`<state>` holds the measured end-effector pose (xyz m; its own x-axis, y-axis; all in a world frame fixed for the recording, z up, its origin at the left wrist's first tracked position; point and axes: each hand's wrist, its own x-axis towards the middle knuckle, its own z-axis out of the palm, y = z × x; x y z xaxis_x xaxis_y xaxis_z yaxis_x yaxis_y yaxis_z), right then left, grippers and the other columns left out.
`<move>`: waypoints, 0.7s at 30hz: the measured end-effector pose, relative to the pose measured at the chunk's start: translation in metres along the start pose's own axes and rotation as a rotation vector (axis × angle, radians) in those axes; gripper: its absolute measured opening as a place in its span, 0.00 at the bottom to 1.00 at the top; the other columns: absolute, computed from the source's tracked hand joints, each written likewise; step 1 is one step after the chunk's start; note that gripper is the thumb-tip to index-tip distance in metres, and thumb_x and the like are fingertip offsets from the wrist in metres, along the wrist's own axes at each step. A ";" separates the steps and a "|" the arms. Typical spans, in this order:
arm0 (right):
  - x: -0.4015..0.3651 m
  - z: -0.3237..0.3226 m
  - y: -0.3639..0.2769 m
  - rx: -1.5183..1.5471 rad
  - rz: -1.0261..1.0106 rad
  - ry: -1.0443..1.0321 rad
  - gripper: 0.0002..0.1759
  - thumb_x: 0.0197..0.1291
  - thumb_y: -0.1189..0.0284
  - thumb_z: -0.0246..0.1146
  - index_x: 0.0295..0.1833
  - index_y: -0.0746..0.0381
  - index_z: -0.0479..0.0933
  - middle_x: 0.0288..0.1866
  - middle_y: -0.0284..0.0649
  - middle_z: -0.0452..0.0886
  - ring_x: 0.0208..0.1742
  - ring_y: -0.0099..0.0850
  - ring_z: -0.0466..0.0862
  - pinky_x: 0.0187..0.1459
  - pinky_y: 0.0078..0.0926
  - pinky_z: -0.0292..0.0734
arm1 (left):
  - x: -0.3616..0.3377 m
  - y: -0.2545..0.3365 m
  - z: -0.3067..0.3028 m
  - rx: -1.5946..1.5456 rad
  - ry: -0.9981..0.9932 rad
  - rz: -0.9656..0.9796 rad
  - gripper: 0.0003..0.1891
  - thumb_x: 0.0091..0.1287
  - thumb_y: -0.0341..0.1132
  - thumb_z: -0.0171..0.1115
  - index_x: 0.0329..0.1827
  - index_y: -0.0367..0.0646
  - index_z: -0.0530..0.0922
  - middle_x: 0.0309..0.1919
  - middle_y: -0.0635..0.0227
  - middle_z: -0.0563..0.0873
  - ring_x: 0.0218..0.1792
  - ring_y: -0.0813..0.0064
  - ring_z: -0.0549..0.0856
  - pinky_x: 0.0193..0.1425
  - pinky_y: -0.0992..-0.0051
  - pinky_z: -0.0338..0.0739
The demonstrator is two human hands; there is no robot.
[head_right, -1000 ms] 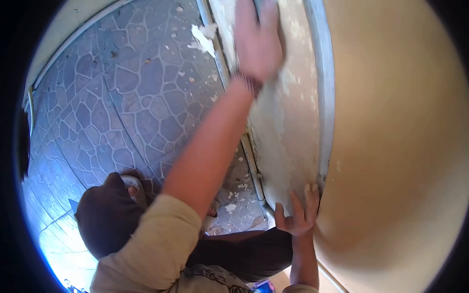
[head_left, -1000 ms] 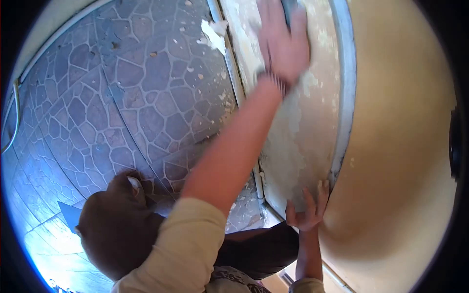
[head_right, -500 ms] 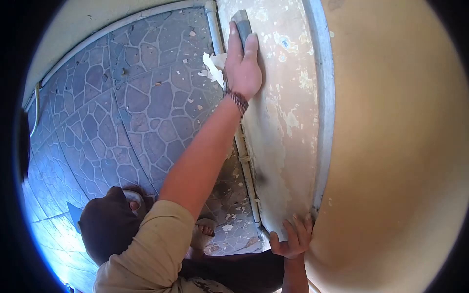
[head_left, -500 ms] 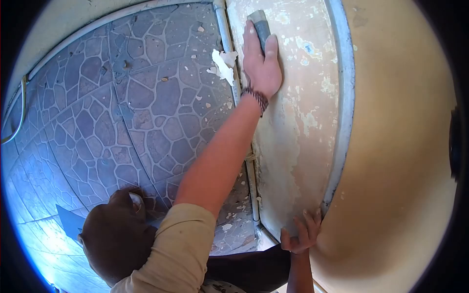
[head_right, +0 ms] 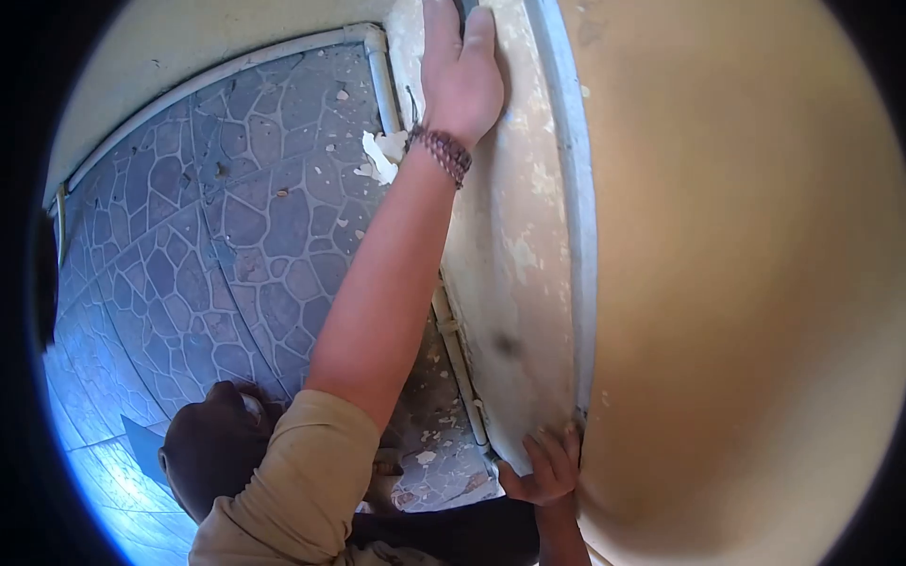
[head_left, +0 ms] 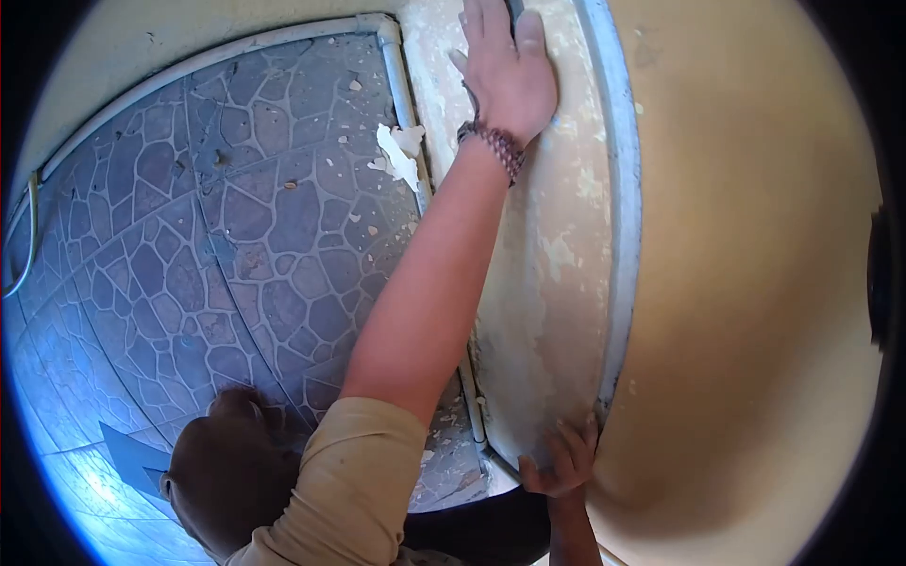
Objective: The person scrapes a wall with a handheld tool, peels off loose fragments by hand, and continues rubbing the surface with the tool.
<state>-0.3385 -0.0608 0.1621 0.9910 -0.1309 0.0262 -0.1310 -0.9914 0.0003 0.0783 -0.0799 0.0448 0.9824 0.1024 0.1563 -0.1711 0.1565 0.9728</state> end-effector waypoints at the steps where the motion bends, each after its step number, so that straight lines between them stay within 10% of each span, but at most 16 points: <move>1: 0.000 -0.001 -0.001 0.003 -0.002 0.002 0.22 0.51 0.57 0.65 0.42 0.64 0.81 0.46 0.49 0.78 0.55 0.57 0.77 0.65 0.59 0.66 | -0.017 -0.017 0.004 0.066 -0.062 0.059 0.32 0.76 0.44 0.42 0.77 0.35 0.50 0.76 0.46 0.52 0.77 0.49 0.51 0.78 0.55 0.41; 7: -0.006 0.004 0.007 0.115 -0.048 -0.001 0.22 0.51 0.56 0.65 0.41 0.65 0.81 0.45 0.48 0.78 0.55 0.56 0.77 0.65 0.60 0.66 | -0.235 0.081 -0.034 -0.134 -0.227 -0.173 0.33 0.72 0.41 0.44 0.76 0.31 0.52 0.76 0.38 0.48 0.76 0.38 0.47 0.75 0.41 0.34; 11: -0.001 -0.001 0.004 0.044 -0.041 0.000 0.23 0.49 0.54 0.67 0.39 0.64 0.83 0.43 0.48 0.80 0.49 0.50 0.81 0.63 0.55 0.70 | -0.187 0.072 -0.031 0.084 -0.279 -0.112 0.33 0.75 0.42 0.43 0.76 0.28 0.50 0.76 0.40 0.48 0.76 0.34 0.42 0.74 0.39 0.33; 16: 0.002 0.002 -0.002 0.005 -0.013 0.012 0.23 0.49 0.53 0.67 0.40 0.63 0.83 0.43 0.47 0.80 0.49 0.50 0.80 0.63 0.55 0.70 | 0.040 0.002 -0.003 -0.051 -0.040 0.041 0.31 0.74 0.41 0.42 0.76 0.33 0.51 0.77 0.46 0.51 0.77 0.44 0.47 0.79 0.53 0.37; 21: 0.000 0.006 0.002 0.052 -0.032 0.005 0.23 0.48 0.55 0.66 0.40 0.64 0.82 0.42 0.47 0.79 0.52 0.56 0.78 0.66 0.61 0.65 | -0.118 0.047 -0.019 -0.102 -0.132 0.046 0.38 0.69 0.41 0.52 0.76 0.29 0.49 0.76 0.38 0.49 0.77 0.41 0.46 0.78 0.48 0.37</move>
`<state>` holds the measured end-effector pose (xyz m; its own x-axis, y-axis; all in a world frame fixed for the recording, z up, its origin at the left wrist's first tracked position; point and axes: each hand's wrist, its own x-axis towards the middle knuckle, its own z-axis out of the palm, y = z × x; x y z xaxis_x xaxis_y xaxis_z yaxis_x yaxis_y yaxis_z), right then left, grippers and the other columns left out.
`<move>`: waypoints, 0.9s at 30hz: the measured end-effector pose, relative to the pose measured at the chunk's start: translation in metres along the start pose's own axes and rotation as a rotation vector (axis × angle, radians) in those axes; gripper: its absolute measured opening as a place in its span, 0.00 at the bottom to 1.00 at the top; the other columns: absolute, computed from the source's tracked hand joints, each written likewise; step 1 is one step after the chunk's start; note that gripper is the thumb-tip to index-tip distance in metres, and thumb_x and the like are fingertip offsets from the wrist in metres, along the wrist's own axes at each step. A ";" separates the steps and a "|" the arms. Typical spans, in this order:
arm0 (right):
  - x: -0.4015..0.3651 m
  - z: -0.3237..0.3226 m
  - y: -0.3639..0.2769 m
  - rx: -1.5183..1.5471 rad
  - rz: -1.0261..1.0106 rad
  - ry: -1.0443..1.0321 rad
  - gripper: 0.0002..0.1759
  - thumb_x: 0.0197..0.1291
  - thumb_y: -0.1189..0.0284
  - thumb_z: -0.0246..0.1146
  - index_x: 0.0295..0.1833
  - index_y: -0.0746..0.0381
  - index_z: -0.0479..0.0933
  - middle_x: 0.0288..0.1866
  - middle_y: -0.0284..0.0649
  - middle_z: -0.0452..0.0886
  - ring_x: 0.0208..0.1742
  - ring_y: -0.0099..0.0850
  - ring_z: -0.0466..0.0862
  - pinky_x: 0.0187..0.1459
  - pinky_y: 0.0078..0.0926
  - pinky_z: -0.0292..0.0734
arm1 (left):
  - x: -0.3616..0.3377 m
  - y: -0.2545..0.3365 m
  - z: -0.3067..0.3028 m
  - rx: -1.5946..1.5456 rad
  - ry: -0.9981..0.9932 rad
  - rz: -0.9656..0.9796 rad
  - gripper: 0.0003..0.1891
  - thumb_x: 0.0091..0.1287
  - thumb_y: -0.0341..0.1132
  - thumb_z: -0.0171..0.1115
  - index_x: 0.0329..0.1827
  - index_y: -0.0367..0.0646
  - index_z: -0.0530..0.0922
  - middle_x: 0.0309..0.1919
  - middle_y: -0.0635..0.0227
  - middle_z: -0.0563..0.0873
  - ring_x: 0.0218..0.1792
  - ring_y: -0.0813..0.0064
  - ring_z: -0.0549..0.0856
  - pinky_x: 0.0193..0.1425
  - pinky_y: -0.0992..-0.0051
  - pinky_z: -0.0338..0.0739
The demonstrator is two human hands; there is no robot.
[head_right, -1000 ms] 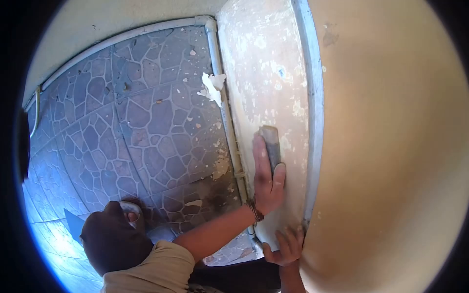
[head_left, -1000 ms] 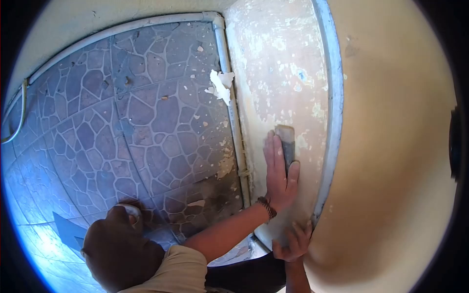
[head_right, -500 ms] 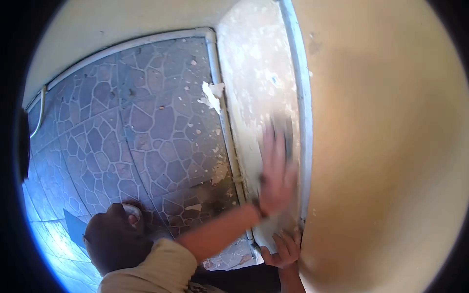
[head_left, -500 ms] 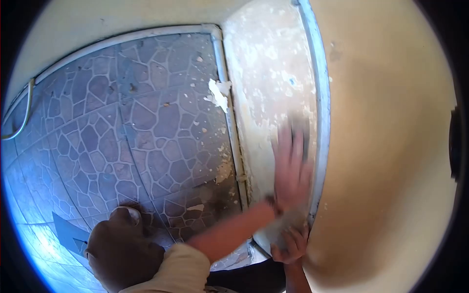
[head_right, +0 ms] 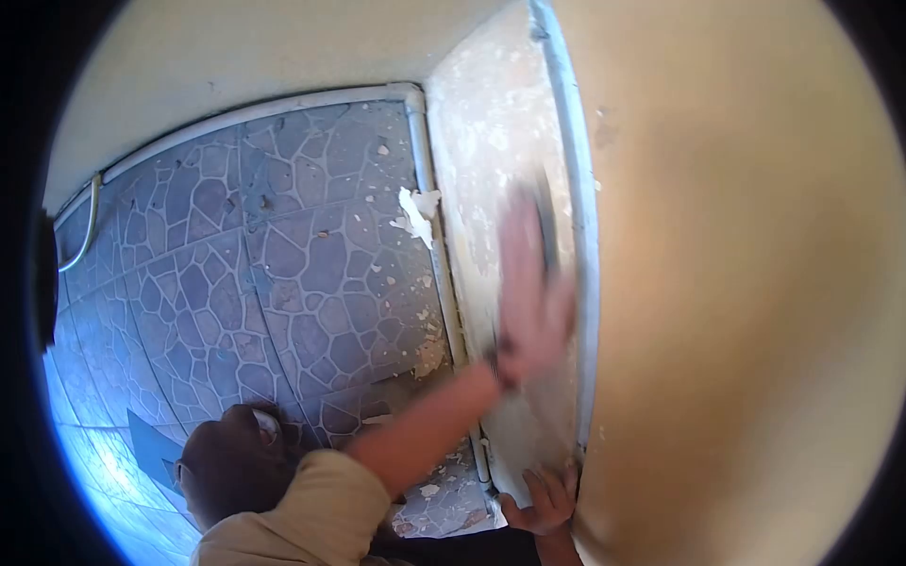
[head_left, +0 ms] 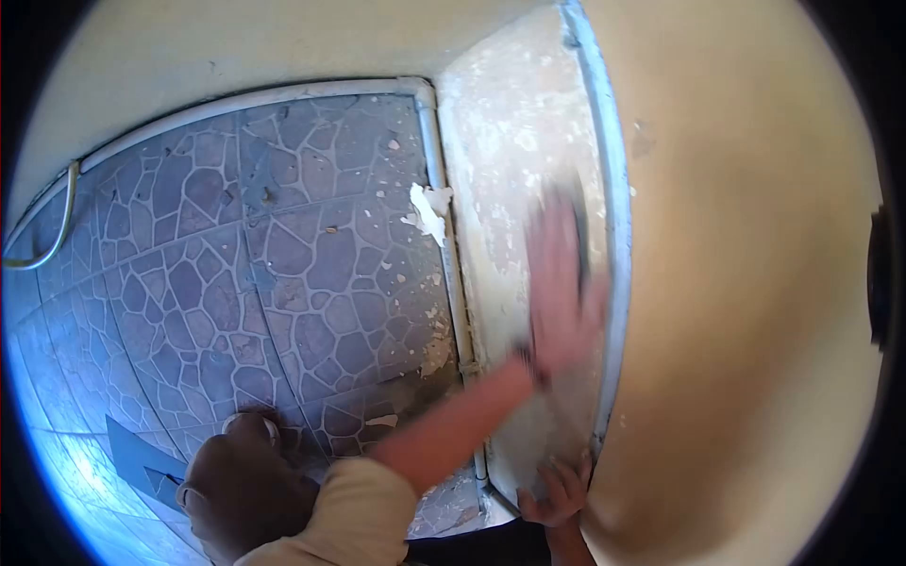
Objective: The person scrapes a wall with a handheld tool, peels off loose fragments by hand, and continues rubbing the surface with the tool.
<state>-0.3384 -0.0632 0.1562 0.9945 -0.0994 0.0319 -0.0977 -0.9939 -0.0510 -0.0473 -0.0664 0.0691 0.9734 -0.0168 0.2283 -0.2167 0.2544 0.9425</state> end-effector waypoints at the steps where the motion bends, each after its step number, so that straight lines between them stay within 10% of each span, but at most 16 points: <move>1: -0.001 -0.002 -0.001 0.007 0.007 -0.017 0.23 0.49 0.55 0.66 0.40 0.64 0.82 0.41 0.47 0.79 0.52 0.56 0.78 0.66 0.62 0.64 | -0.036 0.017 0.000 -0.005 -0.029 -0.056 0.39 0.68 0.41 0.53 0.76 0.29 0.48 0.75 0.37 0.49 0.77 0.40 0.46 0.78 0.47 0.37; 9: 0.002 -0.001 -0.002 0.000 0.036 -0.059 0.24 0.52 0.53 0.62 0.39 0.65 0.82 0.40 0.48 0.79 0.49 0.53 0.80 0.67 0.66 0.61 | 0.126 -0.064 -0.014 -0.011 0.144 -0.256 0.39 0.69 0.46 0.53 0.76 0.32 0.50 0.77 0.43 0.49 0.77 0.43 0.48 0.80 0.56 0.40; 17: 0.006 -0.012 0.001 0.005 -0.057 -0.147 0.23 0.51 0.53 0.64 0.37 0.64 0.82 0.38 0.47 0.80 0.47 0.47 0.82 0.67 0.65 0.59 | -0.119 0.010 -0.009 0.010 -0.028 -0.282 0.44 0.64 0.41 0.61 0.77 0.30 0.46 0.76 0.40 0.49 0.78 0.45 0.47 0.78 0.49 0.38; 20: 0.006 -0.013 0.001 -0.006 -0.077 -0.166 0.24 0.50 0.51 0.64 0.37 0.63 0.82 0.40 0.47 0.80 0.48 0.46 0.82 0.68 0.64 0.58 | -0.050 -0.032 -0.011 0.072 0.062 -0.065 0.44 0.66 0.43 0.60 0.77 0.31 0.46 0.76 0.39 0.49 0.77 0.44 0.47 0.78 0.50 0.40; 23: 0.004 -0.006 0.002 -0.015 -0.085 -0.174 0.24 0.48 0.51 0.64 0.38 0.62 0.82 0.40 0.47 0.81 0.50 0.47 0.82 0.70 0.66 0.51 | 0.081 -0.097 -0.030 0.051 0.082 -0.317 0.46 0.68 0.52 0.56 0.77 0.30 0.45 0.77 0.45 0.48 0.78 0.47 0.47 0.80 0.57 0.40; 25: 0.004 -0.007 0.003 -0.020 -0.092 -0.199 0.24 0.47 0.51 0.64 0.38 0.61 0.83 0.40 0.47 0.81 0.51 0.47 0.82 0.71 0.68 0.45 | 0.108 -0.118 -0.043 0.222 0.128 -0.203 0.30 0.75 0.42 0.45 0.75 0.33 0.56 0.73 0.46 0.61 0.74 0.52 0.59 0.78 0.65 0.47; 27: 0.009 -0.006 0.001 -0.015 -0.102 -0.205 0.23 0.45 0.50 0.65 0.37 0.59 0.82 0.40 0.46 0.81 0.52 0.47 0.82 0.72 0.68 0.40 | 0.074 -0.116 -0.038 0.225 0.049 -0.203 0.40 0.71 0.50 0.50 0.76 0.31 0.49 0.76 0.45 0.52 0.77 0.48 0.51 0.79 0.59 0.41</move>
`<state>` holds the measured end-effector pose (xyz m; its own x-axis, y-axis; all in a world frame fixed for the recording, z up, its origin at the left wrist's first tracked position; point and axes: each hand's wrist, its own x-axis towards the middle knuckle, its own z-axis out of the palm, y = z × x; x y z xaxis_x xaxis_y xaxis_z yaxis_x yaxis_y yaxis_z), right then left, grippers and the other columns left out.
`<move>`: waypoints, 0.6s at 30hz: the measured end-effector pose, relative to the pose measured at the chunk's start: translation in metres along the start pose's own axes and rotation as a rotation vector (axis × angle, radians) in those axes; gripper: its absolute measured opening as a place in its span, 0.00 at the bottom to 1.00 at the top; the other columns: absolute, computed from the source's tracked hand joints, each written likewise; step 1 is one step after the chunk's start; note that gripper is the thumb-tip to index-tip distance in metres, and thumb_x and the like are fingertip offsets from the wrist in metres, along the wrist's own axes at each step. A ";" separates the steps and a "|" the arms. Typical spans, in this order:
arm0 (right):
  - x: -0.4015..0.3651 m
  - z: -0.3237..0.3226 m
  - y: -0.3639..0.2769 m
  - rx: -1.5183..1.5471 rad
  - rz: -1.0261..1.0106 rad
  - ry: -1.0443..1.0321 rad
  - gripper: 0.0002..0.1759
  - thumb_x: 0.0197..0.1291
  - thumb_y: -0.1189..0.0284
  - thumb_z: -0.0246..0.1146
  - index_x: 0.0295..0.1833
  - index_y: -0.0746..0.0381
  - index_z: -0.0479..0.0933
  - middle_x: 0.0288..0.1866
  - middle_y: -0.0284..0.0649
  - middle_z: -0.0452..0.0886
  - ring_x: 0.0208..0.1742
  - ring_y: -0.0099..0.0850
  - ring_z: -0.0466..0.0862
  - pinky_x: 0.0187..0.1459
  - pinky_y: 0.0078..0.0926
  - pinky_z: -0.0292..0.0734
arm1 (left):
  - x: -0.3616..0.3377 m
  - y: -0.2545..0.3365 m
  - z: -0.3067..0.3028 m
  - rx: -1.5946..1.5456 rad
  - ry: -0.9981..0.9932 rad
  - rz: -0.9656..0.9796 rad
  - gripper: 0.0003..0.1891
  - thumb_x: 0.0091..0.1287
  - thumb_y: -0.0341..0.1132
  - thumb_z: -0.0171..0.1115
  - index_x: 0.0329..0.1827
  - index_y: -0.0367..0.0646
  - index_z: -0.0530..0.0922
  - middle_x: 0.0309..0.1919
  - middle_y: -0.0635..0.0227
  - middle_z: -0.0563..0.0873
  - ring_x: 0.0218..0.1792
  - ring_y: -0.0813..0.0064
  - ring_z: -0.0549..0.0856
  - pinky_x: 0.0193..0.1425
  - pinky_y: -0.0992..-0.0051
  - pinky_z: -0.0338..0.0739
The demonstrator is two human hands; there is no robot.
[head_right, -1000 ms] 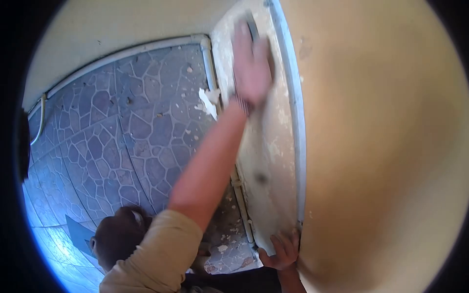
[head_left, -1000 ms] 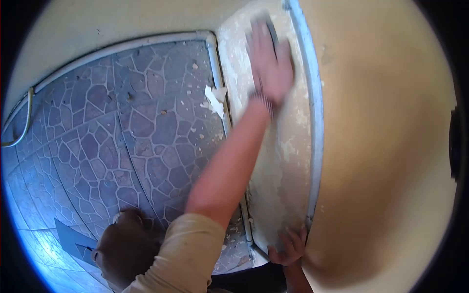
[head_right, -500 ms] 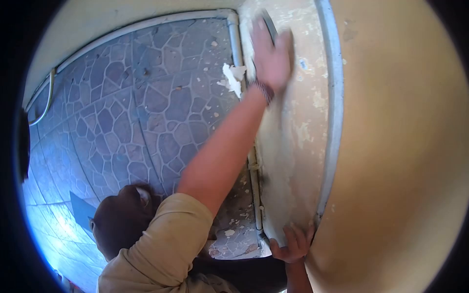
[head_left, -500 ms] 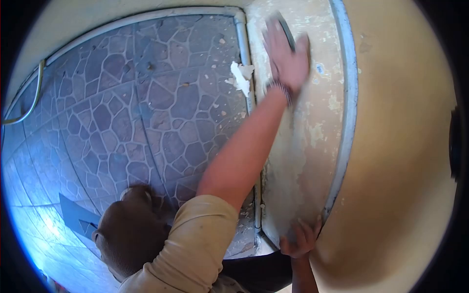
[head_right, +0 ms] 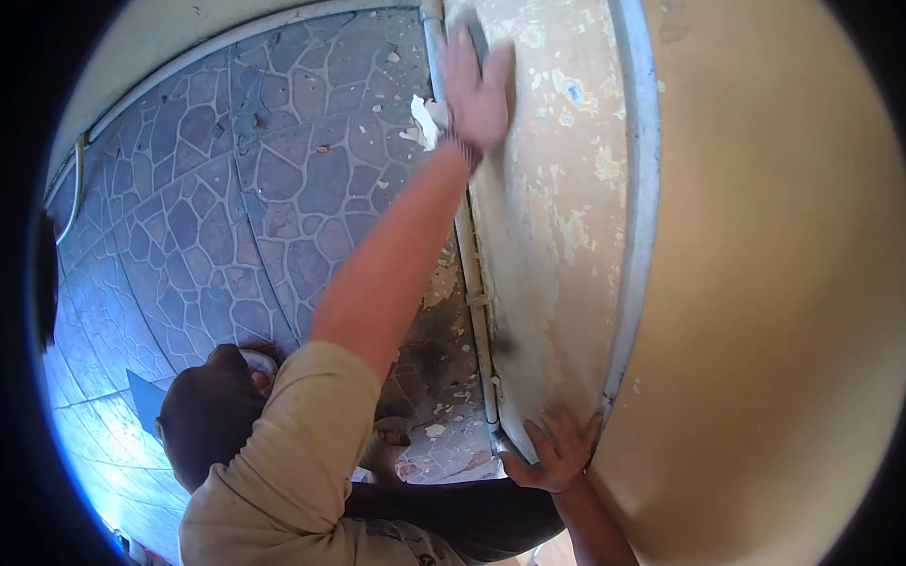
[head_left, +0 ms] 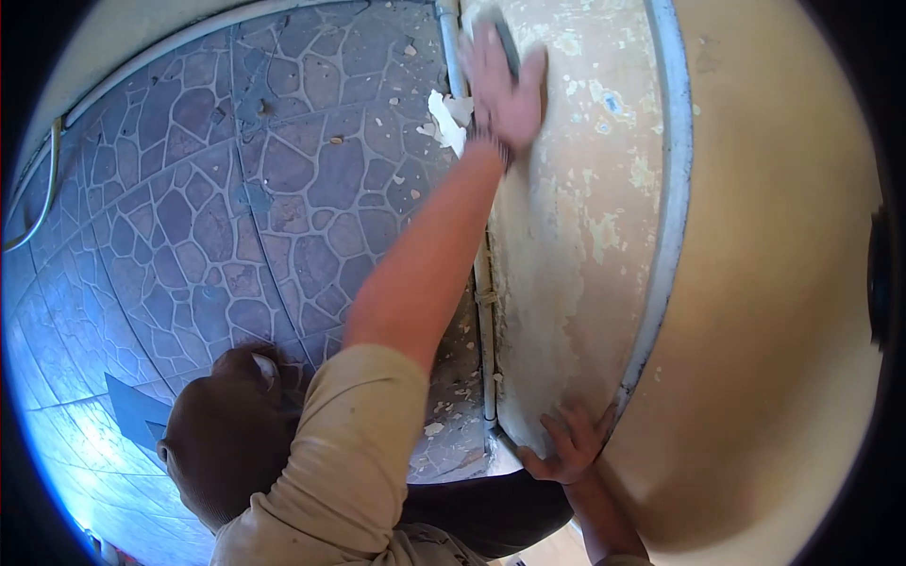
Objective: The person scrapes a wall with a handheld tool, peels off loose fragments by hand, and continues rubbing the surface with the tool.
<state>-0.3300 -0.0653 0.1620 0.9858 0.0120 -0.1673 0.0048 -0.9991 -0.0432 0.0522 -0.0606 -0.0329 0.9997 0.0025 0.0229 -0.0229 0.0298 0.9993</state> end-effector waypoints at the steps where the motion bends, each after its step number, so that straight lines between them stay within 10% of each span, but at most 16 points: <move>1: 0.000 -0.003 0.000 -0.010 -0.004 -0.023 0.24 0.45 0.49 0.66 0.37 0.59 0.83 0.41 0.44 0.82 0.51 0.46 0.83 0.72 0.67 0.38 | -0.029 -0.004 -0.001 0.009 -0.035 0.005 0.45 0.69 0.54 0.53 0.77 0.30 0.45 0.77 0.45 0.48 0.78 0.47 0.47 0.80 0.56 0.37; 5: 0.000 -0.003 0.004 -0.024 -0.033 -0.062 0.24 0.44 0.48 0.68 0.35 0.57 0.83 0.41 0.39 0.83 0.51 0.41 0.84 0.74 0.64 0.32 | -0.185 0.031 -0.011 -0.106 -0.037 0.011 0.39 0.66 0.42 0.54 0.74 0.25 0.52 0.75 0.40 0.54 0.78 0.46 0.48 0.78 0.49 0.38; 12: -0.001 0.001 0.002 -0.013 -0.033 -0.073 0.24 0.43 0.46 0.68 0.34 0.56 0.83 0.39 0.39 0.83 0.49 0.36 0.84 0.74 0.63 0.30 | 0.001 -0.061 -0.008 0.195 0.060 0.207 0.32 0.73 0.41 0.49 0.74 0.29 0.55 0.74 0.44 0.58 0.75 0.45 0.57 0.78 0.54 0.41; 18: -0.002 0.003 0.002 -0.009 -0.017 -0.057 0.24 0.44 0.45 0.67 0.34 0.56 0.82 0.37 0.38 0.83 0.47 0.35 0.85 0.74 0.63 0.31 | -0.164 -0.029 -0.011 -0.018 -0.052 0.148 0.37 0.68 0.40 0.52 0.74 0.24 0.52 0.74 0.37 0.55 0.75 0.39 0.52 0.78 0.50 0.40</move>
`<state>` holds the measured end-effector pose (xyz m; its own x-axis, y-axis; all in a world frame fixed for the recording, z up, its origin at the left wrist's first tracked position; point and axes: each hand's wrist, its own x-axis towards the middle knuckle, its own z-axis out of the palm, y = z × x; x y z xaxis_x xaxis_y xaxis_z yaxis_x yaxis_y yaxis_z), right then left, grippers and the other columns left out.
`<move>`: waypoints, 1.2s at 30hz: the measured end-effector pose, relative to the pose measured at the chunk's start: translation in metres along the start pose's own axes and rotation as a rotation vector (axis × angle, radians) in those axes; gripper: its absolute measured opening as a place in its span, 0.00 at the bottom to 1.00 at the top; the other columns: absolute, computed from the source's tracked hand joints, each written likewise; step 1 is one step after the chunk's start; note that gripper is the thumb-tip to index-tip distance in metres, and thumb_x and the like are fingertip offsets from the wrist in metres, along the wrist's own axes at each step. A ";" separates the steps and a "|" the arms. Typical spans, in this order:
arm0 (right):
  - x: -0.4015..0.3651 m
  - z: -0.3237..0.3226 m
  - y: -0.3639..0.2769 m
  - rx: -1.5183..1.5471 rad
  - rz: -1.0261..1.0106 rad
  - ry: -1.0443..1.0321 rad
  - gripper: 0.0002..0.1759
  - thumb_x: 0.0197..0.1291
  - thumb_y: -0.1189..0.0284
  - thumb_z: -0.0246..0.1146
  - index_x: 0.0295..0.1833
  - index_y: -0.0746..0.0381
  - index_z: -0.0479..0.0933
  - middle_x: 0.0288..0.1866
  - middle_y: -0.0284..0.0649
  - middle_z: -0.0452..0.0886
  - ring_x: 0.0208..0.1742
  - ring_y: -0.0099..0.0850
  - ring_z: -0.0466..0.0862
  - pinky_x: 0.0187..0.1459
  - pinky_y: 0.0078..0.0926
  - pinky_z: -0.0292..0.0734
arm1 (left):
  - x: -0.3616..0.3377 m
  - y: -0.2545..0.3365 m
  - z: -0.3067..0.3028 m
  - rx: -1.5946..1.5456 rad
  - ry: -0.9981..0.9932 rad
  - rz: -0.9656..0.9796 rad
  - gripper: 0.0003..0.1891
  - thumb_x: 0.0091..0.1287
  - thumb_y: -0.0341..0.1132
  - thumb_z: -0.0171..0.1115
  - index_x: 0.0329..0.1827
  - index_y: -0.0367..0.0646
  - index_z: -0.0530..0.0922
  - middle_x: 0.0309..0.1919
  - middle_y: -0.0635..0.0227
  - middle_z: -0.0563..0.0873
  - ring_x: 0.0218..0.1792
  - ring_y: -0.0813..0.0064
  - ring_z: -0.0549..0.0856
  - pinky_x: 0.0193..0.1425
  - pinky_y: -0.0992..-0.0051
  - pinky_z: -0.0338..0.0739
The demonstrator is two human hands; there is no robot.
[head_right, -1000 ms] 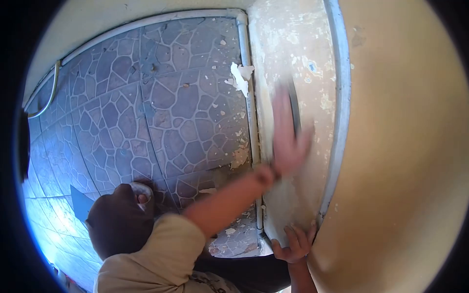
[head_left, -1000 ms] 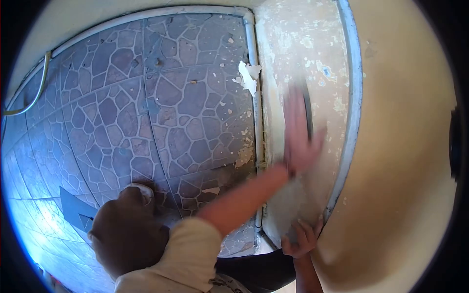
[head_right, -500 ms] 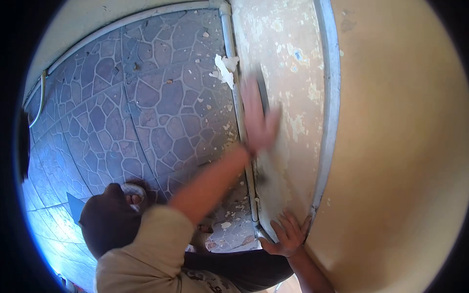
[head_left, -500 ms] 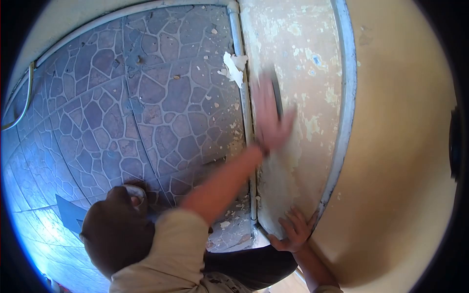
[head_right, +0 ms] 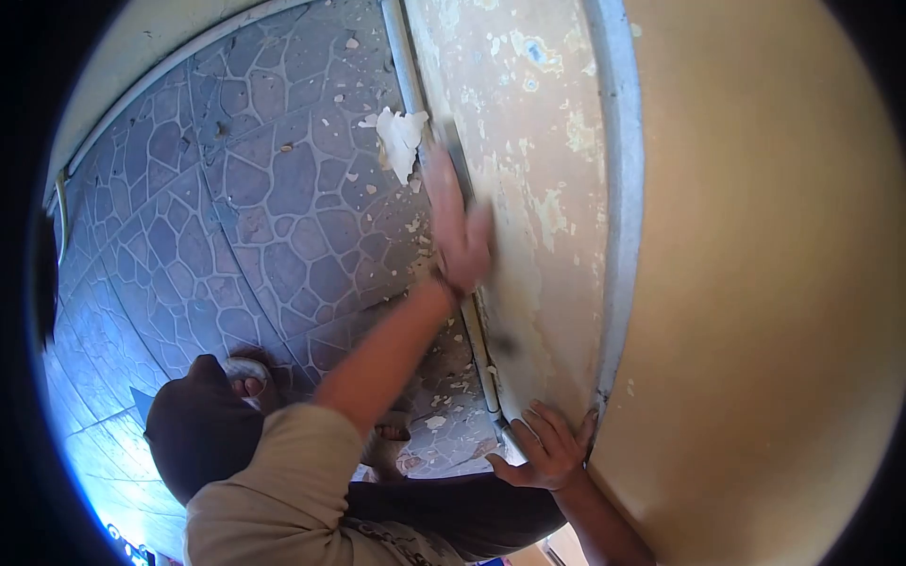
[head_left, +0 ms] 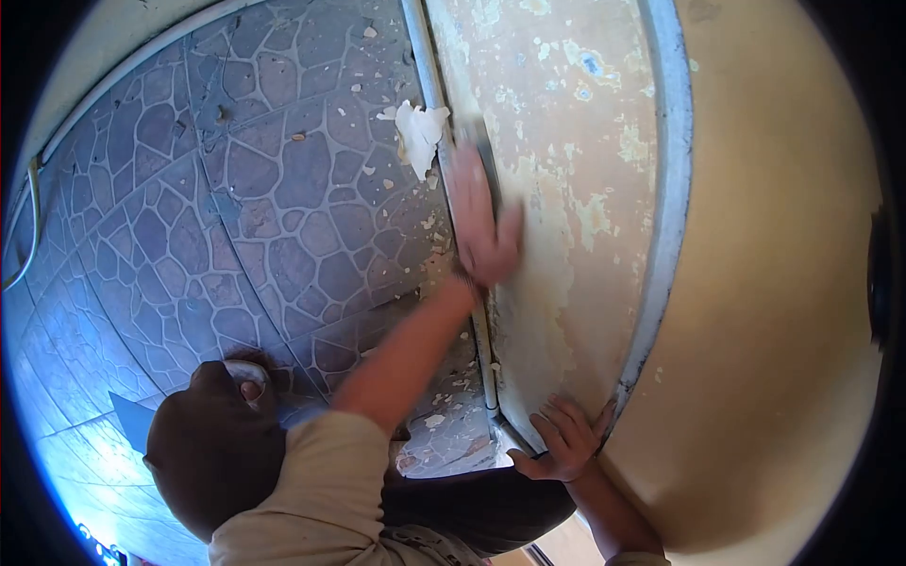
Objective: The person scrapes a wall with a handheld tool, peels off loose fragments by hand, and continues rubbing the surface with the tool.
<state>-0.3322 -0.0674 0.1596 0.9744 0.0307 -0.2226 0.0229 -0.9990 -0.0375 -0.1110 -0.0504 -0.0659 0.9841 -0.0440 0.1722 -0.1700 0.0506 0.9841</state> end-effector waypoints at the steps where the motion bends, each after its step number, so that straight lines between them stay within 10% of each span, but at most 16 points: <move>1: -0.001 0.000 -0.001 -0.003 0.000 -0.005 0.24 0.44 0.45 0.67 0.34 0.56 0.82 0.37 0.38 0.83 0.47 0.35 0.85 0.74 0.63 0.32 | -0.026 0.005 0.001 0.018 -0.016 -0.029 0.37 0.67 0.39 0.52 0.74 0.24 0.51 0.74 0.37 0.54 0.76 0.39 0.51 0.78 0.50 0.41; 6: -0.001 0.002 0.001 0.007 -0.012 0.021 0.25 0.46 0.44 0.66 0.35 0.55 0.83 0.37 0.36 0.84 0.46 0.34 0.85 0.74 0.63 0.31 | 0.064 -0.032 0.003 0.048 0.024 0.044 0.39 0.67 0.44 0.53 0.74 0.26 0.52 0.74 0.38 0.54 0.77 0.44 0.51 0.78 0.51 0.39; 8: -0.003 -0.002 -0.003 0.000 0.028 -0.029 0.25 0.47 0.43 0.65 0.36 0.55 0.83 0.37 0.35 0.84 0.47 0.34 0.85 0.74 0.63 0.31 | 0.156 -0.040 -0.024 -0.081 -0.302 -0.147 0.39 0.68 0.46 0.52 0.74 0.26 0.52 0.75 0.39 0.54 0.77 0.48 0.50 0.79 0.53 0.37; 11: 0.001 0.000 0.000 -0.001 0.019 0.001 0.26 0.47 0.43 0.65 0.37 0.55 0.83 0.38 0.35 0.84 0.47 0.33 0.85 0.74 0.63 0.31 | 0.119 -0.041 -0.001 0.069 0.059 0.091 0.38 0.69 0.45 0.50 0.74 0.25 0.51 0.75 0.39 0.54 0.78 0.49 0.49 0.79 0.55 0.36; 17: 0.000 0.001 -0.001 -0.004 0.021 0.009 0.27 0.48 0.42 0.65 0.39 0.56 0.83 0.38 0.36 0.84 0.48 0.33 0.85 0.74 0.63 0.31 | -0.120 0.005 0.000 -0.013 -0.148 -0.068 0.47 0.65 0.50 0.55 0.75 0.24 0.45 0.74 0.31 0.47 0.76 0.36 0.46 0.76 0.45 0.37; 28: -0.001 0.004 0.002 0.007 0.004 0.026 0.28 0.51 0.43 0.63 0.40 0.58 0.82 0.38 0.38 0.84 0.48 0.35 0.86 0.74 0.64 0.30 | 0.026 -0.022 0.008 0.062 -0.040 -0.061 0.38 0.73 0.45 0.47 0.73 0.22 0.47 0.74 0.34 0.49 0.76 0.42 0.49 0.78 0.56 0.43; 31: 0.000 0.004 0.001 0.006 0.021 0.035 0.27 0.51 0.43 0.63 0.39 0.58 0.82 0.37 0.37 0.83 0.47 0.35 0.86 0.74 0.63 0.31 | 0.119 -0.053 -0.002 -0.148 -0.016 -0.001 0.34 0.74 0.48 0.49 0.76 0.37 0.54 0.76 0.50 0.58 0.75 0.48 0.56 0.78 0.63 0.48; 36: -0.001 0.005 0.000 0.001 0.037 0.046 0.27 0.51 0.43 0.63 0.37 0.57 0.83 0.37 0.37 0.83 0.48 0.35 0.85 0.74 0.63 0.32 | 0.058 -0.026 -0.005 -0.117 -0.070 -0.131 0.32 0.70 0.37 0.49 0.71 0.25 0.52 0.69 0.42 0.59 0.71 0.48 0.59 0.75 0.60 0.53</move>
<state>-0.3339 -0.0674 0.1548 0.9838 -0.0082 -0.1792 -0.0140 -0.9994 -0.0311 -0.0491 -0.0493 -0.0815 0.9907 -0.1269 0.0495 -0.0294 0.1556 0.9874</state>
